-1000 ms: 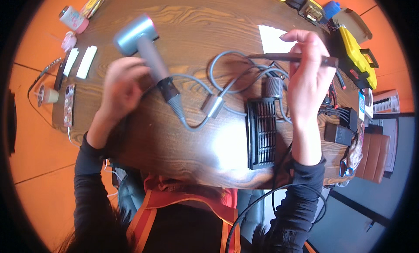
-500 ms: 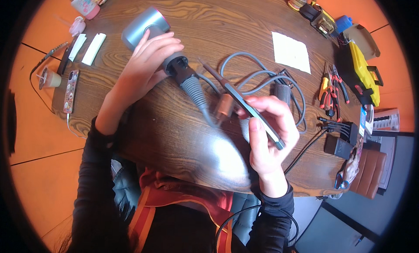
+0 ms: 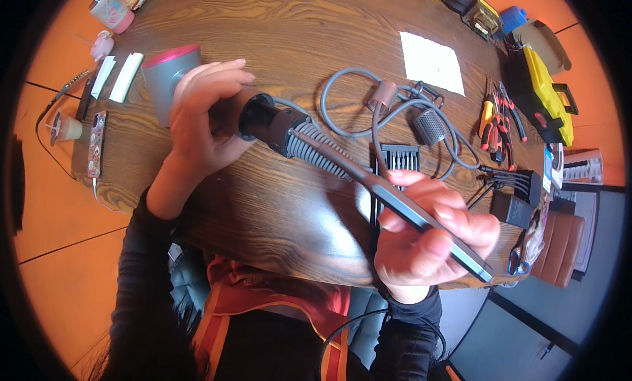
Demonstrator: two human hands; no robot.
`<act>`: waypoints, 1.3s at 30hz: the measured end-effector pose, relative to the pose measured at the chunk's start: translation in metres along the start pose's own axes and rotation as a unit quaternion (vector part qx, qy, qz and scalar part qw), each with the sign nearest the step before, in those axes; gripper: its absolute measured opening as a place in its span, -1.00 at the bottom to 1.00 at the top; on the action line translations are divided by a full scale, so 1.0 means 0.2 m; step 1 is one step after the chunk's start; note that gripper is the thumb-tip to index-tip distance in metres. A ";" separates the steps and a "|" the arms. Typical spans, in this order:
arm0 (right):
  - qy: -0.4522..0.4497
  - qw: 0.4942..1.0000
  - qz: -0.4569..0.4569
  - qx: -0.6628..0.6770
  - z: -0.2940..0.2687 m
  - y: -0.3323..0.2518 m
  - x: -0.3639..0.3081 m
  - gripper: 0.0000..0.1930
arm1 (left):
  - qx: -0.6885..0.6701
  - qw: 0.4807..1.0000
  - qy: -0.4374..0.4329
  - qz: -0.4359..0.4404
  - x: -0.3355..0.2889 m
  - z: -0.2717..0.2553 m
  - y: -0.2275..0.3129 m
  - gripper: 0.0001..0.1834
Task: The person disassembles a hair dryer by removing the handle and internal components. They use a screwdriver to pry open the casing and remove parts, then reassemble the device by inserting components back into the handle and securing the casing.
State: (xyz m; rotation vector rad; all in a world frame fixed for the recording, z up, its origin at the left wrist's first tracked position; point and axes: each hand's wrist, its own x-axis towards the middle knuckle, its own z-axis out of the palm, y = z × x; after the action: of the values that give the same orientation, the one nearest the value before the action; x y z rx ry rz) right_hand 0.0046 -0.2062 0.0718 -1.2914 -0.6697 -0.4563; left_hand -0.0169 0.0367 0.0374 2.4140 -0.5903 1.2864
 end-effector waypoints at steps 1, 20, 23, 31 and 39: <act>0.039 0.999 -0.003 0.008 -0.01 -0.01 0.01 -0.76 | 0.010 1.000 -0.001 0.009 0.00 0.00 0.00 -0.41; -0.200 0.964 0.160 -0.078 0.03 0.11 -0.01 -0.80 | 0.033 0.996 -0.069 0.036 -0.04 0.05 0.05 -0.50; -0.200 0.962 0.121 -0.144 0.02 0.10 -0.02 -0.73 | 0.037 0.996 -0.074 0.029 -0.04 0.05 0.05 -0.51; -0.099 0.966 0.048 -0.236 -0.04 0.12 0.07 -0.71 | 0.060 0.975 -0.205 -0.058 -0.04 0.05 0.01 -0.49; -0.204 0.963 0.147 -0.100 0.03 0.11 -0.04 -0.67 | -0.012 0.969 -0.230 -0.091 -0.01 0.02 0.11 -0.42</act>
State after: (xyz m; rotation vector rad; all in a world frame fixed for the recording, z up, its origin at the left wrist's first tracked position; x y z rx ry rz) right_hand 0.0121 -0.1950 0.0517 -1.6710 -0.7701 -0.0083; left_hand -0.0258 0.0164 0.0367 2.6848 -0.4805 0.6417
